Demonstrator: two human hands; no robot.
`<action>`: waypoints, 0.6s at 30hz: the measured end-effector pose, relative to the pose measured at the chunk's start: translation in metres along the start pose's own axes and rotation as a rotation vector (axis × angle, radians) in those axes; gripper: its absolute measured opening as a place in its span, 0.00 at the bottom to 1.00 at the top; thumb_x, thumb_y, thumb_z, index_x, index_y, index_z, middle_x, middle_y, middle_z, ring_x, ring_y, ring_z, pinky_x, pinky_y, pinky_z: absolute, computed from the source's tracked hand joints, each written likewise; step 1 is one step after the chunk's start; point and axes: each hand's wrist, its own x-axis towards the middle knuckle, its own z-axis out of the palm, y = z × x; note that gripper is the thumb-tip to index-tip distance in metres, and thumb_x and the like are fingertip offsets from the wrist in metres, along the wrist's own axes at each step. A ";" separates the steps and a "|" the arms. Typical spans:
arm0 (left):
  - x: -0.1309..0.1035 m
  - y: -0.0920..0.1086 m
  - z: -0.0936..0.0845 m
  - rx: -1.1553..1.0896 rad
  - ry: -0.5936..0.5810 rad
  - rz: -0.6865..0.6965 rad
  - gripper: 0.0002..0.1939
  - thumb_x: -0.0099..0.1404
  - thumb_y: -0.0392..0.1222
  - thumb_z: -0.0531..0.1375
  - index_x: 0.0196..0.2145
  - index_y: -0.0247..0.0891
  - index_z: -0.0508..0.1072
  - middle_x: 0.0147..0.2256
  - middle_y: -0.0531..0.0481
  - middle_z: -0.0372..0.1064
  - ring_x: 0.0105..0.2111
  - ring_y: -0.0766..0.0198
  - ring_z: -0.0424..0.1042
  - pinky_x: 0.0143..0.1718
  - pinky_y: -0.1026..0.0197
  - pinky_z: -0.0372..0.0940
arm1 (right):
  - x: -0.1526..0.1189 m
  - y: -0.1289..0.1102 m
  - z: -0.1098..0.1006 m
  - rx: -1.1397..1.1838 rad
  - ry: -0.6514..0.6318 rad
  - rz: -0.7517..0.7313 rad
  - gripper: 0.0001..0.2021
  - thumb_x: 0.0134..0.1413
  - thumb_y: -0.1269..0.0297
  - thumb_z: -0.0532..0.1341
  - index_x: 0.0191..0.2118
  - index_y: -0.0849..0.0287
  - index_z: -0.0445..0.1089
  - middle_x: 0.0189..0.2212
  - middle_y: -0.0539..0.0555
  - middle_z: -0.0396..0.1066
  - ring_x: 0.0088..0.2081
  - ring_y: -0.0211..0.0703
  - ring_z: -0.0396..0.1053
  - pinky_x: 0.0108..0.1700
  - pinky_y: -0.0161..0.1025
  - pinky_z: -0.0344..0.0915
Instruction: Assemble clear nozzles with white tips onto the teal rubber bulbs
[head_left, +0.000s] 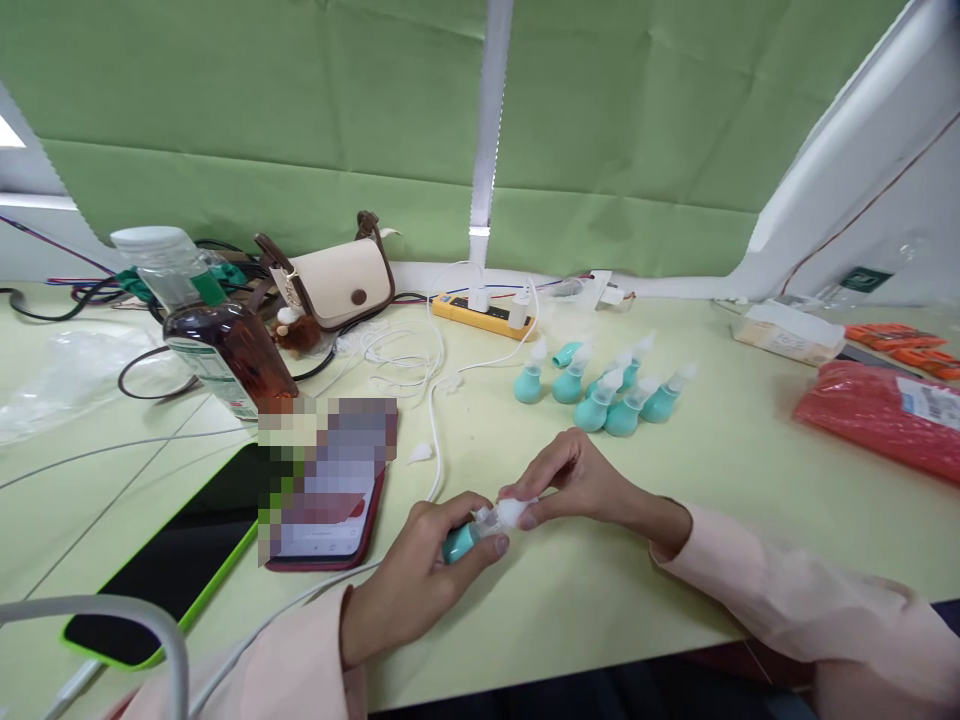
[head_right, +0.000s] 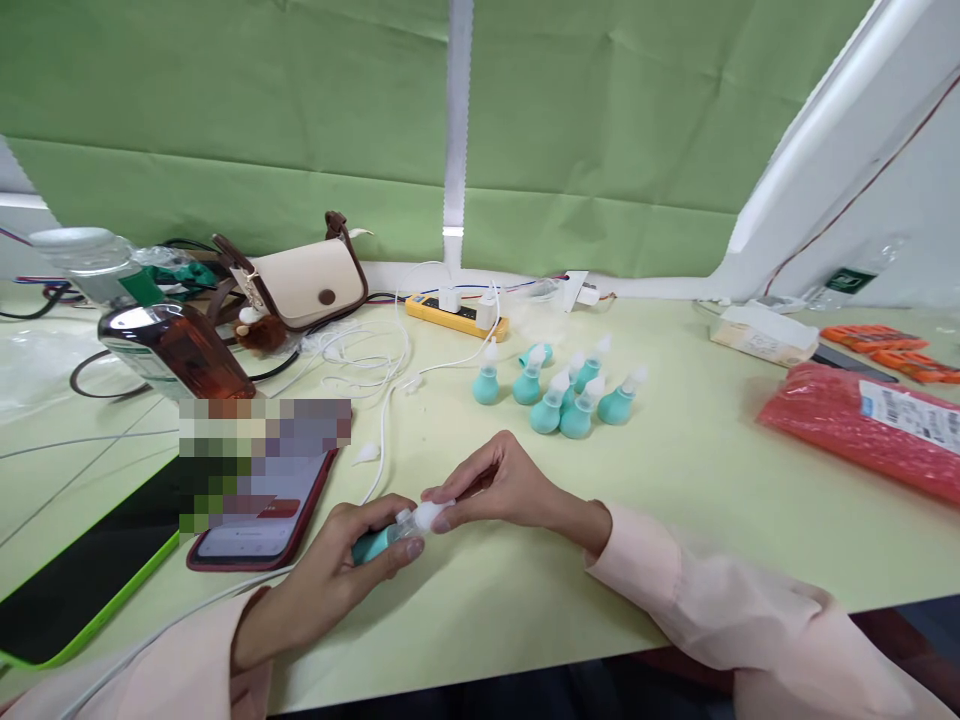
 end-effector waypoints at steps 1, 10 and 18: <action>0.000 -0.001 0.000 -0.006 0.009 0.000 0.11 0.61 0.46 0.51 0.30 0.37 0.67 0.19 0.57 0.58 0.21 0.70 0.56 0.21 0.67 0.50 | 0.000 0.002 0.001 0.016 0.020 -0.007 0.09 0.26 0.75 0.68 0.22 0.59 0.74 0.25 0.52 0.75 0.34 0.48 0.72 0.41 0.43 0.69; -0.004 -0.003 0.003 0.079 -0.004 0.077 0.10 0.60 0.45 0.52 0.31 0.37 0.68 0.21 0.57 0.58 0.21 0.70 0.55 0.22 0.68 0.51 | -0.003 0.000 0.002 -0.054 -0.046 0.097 0.09 0.26 0.74 0.68 0.23 0.58 0.74 0.24 0.52 0.74 0.31 0.46 0.73 0.37 0.40 0.70; -0.003 -0.005 0.003 0.116 0.010 0.086 0.10 0.61 0.44 0.51 0.31 0.37 0.68 0.21 0.57 0.58 0.21 0.70 0.55 0.23 0.67 0.51 | -0.001 0.004 0.002 -0.040 -0.069 0.164 0.08 0.28 0.72 0.68 0.24 0.62 0.74 0.21 0.52 0.73 0.14 0.32 0.65 0.16 0.27 0.63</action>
